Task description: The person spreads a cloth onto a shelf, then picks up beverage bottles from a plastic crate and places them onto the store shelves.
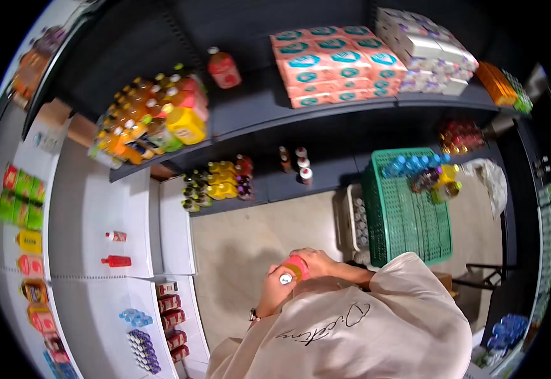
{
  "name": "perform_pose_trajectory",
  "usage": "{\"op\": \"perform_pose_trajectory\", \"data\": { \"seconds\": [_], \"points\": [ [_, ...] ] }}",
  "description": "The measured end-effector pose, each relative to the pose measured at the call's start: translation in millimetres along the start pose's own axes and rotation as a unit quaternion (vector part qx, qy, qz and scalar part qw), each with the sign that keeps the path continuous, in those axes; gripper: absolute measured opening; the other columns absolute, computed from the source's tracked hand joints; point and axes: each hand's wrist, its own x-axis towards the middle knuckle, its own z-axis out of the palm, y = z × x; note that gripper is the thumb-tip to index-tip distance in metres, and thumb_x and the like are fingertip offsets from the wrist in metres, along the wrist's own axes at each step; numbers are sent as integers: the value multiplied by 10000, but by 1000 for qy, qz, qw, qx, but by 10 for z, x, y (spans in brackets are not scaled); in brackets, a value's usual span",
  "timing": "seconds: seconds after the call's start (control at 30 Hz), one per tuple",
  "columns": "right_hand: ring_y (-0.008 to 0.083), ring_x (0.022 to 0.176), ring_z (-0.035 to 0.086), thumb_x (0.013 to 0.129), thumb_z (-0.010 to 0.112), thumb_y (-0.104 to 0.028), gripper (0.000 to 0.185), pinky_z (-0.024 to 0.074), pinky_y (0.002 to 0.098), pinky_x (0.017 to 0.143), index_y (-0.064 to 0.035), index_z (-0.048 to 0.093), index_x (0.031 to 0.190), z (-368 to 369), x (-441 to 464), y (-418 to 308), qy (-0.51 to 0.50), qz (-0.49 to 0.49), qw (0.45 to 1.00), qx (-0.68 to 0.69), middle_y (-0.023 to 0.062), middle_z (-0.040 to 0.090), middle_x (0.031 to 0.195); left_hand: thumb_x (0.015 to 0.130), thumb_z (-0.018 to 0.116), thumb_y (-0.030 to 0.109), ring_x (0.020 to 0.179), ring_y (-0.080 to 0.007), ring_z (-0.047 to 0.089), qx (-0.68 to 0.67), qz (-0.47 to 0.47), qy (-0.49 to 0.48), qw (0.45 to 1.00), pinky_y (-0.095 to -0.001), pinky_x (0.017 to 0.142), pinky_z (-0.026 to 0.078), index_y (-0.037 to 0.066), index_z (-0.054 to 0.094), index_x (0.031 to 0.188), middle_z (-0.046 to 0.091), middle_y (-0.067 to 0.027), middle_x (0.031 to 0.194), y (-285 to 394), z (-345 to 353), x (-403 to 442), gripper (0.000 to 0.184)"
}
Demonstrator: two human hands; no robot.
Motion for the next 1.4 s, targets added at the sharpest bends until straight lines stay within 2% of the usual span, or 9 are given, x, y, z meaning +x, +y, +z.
{"op": "perform_pose_trajectory", "data": {
  "seconds": [0.1, 0.23, 0.4, 0.53, 0.6, 0.83, 1.03, 1.2, 1.4],
  "points": [
    [352, 1133, 583, 655, 829, -403, 783, 507, 439, 933, -111, 493, 1299, -309, 538, -475, 51, -24, 998, 20, 131, 601, 1246, 722, 789, 67, 969, -290, 596, -173, -52, 116, 977, -375, 833, 486, 45, 650, 1029, 590, -121, 1083, 551, -564, 43, 336],
    [349, 1124, 590, 598, 877, -345, 847, 505, 427, 946, -104, 486, 1311, -417, 922, -762, 161, -12, 985, 65, 131, 599, 1255, 782, 773, 105, 1190, -317, 485, -6, 40, 263, 964, -397, 957, 416, 60, 536, 1289, 539, -134, 1255, 599, -900, 91, 561],
    [287, 1135, 615, 572, 908, -289, 897, 512, 380, 948, -75, 479, 1329, -862, 1106, -1001, 182, 87, 958, 202, 127, 604, 1256, 867, 708, 110, 1291, -282, 443, -175, -74, 141, 972, -398, 1027, 404, 67, 325, 1478, 442, -155, 1418, 174, -819, 406, 722],
    [228, 1131, 621, 590, 918, -263, 894, 494, 338, 964, -41, 471, 1331, -1134, 1411, -716, 202, 42, 961, 182, 120, 625, 1230, 922, 670, 182, 1350, -306, 414, -302, -109, 25, 947, -400, 1086, 356, 41, 202, 1521, 344, -186, 1515, 168, -905, 866, 773],
    [185, 1133, 612, 603, 918, -267, 876, 489, 331, 965, -46, 474, 1326, -1322, 1638, -732, 212, 70, 950, 216, 99, 627, 1225, 924, 657, 111, 1298, -277, 461, -294, -91, 36, 951, -354, 1026, 412, 51, 251, 1513, 422, -168, 1462, 55, -972, 1235, 719],
    [283, 1105, 631, 578, 910, -356, 879, 498, 373, 949, -66, 494, 1295, -1988, 3033, -353, 260, -35, 953, 153, 137, 624, 1202, 999, 534, 97, 1086, -78, 521, -300, 33, 53, 952, -226, 928, 414, -11, 345, 1454, 557, -42, 1261, 67, -1629, 2806, 504],
    [349, 1160, 579, 581, 892, -423, 929, 475, 421, 969, -102, 456, 1337, -2568, 4087, 2, 246, -8, 966, 76, 160, 600, 1238, 1000, 501, 78, 1271, -139, 447, -370, 49, 27, 927, -281, 1057, 350, 0, 321, 1451, 476, -81, 1391, 62, -1866, 4062, 492],
    [365, 1125, 604, 589, 898, -391, 922, 488, 414, 936, -96, 457, 1344, -2775, 4631, 171, 259, -33, 962, 82, 166, 627, 1201, 1004, 521, 161, 1362, -207, 350, -325, 19, 91, 941, -304, 1086, 313, -2, 57, 1524, 345, -160, 1488, -32, -1808, 4639, 716],
    [391, 1201, 534, 618, 860, -414, 964, 451, 430, 978, -69, 409, 1397, -2873, 5216, 524, 271, 4, 962, 41, 213, 527, 1312, 1007, 533, 240, 1371, -168, 330, -405, -27, 66, 911, -379, 1087, 333, 159, -10, 1559, 247, -31, 1550, 59, -2000, 5107, 779]
  ]
}}
